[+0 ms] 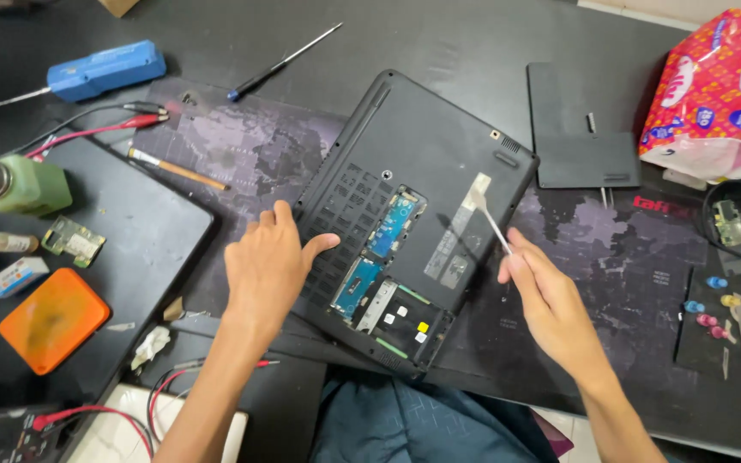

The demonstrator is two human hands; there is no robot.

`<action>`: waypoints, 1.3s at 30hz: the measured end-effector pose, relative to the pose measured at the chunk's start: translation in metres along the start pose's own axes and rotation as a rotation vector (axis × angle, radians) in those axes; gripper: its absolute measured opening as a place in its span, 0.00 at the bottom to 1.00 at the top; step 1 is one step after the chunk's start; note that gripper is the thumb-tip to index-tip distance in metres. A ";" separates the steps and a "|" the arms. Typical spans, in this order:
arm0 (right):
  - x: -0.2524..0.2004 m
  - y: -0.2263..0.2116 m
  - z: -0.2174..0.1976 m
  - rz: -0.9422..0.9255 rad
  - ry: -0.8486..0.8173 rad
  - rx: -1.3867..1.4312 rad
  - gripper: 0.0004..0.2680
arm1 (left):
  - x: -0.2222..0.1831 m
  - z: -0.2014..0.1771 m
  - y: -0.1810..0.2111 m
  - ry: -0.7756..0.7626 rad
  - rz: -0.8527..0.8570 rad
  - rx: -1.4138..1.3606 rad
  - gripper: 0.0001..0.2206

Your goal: Disassembling a laptop by removing screws, extraction of the battery, and using a pry tool to open the case.

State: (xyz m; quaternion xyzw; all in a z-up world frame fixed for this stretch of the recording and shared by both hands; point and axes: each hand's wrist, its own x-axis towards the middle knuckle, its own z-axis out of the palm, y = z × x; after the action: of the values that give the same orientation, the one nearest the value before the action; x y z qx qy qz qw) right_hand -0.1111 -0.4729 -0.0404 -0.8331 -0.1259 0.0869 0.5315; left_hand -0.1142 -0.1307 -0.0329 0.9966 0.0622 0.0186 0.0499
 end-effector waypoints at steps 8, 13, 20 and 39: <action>0.070 0.001 -0.011 0.020 -0.004 -0.140 0.12 | -0.050 -0.007 0.031 -0.197 -0.096 -0.085 0.31; 0.130 -0.008 -0.006 -0.016 -0.096 -0.228 0.13 | -0.086 -0.016 0.050 -0.411 -0.106 -0.336 0.31; 0.180 -0.015 0.018 -0.148 -0.101 -0.368 0.12 | -0.092 0.014 0.026 -0.604 -0.399 -1.278 0.19; 0.180 -0.069 -0.011 -0.125 -0.186 0.473 0.09 | -0.077 -0.016 0.016 -0.222 -0.647 -1.831 0.07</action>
State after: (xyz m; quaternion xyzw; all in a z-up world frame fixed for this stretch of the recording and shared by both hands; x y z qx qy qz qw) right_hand 0.0555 -0.4002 0.0251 -0.6645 -0.2019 0.1572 0.7021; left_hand -0.1895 -0.1545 -0.0173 0.5033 0.2891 -0.0490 0.8128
